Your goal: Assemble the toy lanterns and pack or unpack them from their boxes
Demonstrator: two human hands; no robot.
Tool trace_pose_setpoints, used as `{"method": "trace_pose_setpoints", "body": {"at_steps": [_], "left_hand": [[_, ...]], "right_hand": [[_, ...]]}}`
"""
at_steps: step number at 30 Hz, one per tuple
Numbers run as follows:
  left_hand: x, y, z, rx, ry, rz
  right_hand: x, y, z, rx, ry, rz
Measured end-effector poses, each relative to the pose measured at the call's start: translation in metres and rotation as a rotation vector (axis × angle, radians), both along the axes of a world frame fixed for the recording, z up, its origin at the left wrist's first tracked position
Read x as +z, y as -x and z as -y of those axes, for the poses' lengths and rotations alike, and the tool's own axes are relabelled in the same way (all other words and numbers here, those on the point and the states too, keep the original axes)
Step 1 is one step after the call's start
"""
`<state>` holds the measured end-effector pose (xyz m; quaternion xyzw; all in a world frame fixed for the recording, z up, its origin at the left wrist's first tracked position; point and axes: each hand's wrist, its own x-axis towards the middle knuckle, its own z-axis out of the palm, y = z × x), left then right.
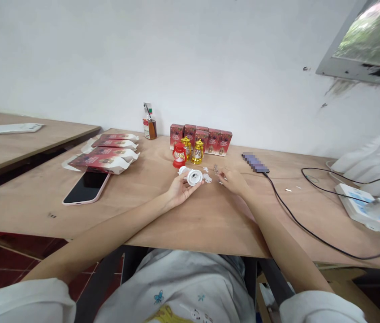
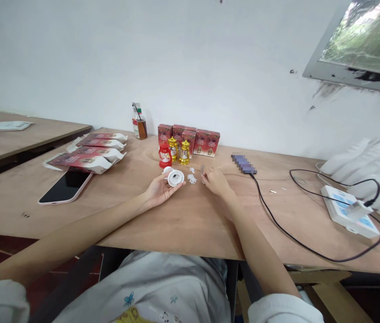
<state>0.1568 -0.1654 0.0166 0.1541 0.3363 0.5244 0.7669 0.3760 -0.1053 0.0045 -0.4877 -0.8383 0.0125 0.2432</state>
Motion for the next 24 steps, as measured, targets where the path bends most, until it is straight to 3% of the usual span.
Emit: {"method": "trace_pose_setpoints", "body": {"at_steps": [3,7,10,13,15,24], "left_hand": [[-0.004,0.000,-0.001,0.013,-0.031,-0.029],[-0.004,0.000,-0.001,0.042,-0.137,-0.079],[-0.001,0.000,0.001,0.041,-0.213,-0.103],[-0.002,-0.002,0.003,0.054,-0.272,-0.158],[-0.005,-0.003,0.004,0.089,-0.321,-0.213],[-0.021,-0.006,0.002,0.157,-0.496,-0.445]], "right_hand": [[-0.005,0.023,0.010,0.032,0.162,-0.433],[-0.009,0.063,0.029,0.056,0.543,-1.116],[-0.007,0.081,0.041,0.040,0.853,-1.408],[-0.002,0.086,0.049,0.005,1.095,-1.521],[0.000,0.086,0.051,0.006,1.173,-1.540],[0.000,0.087,0.056,0.077,1.249,-1.538]]}}
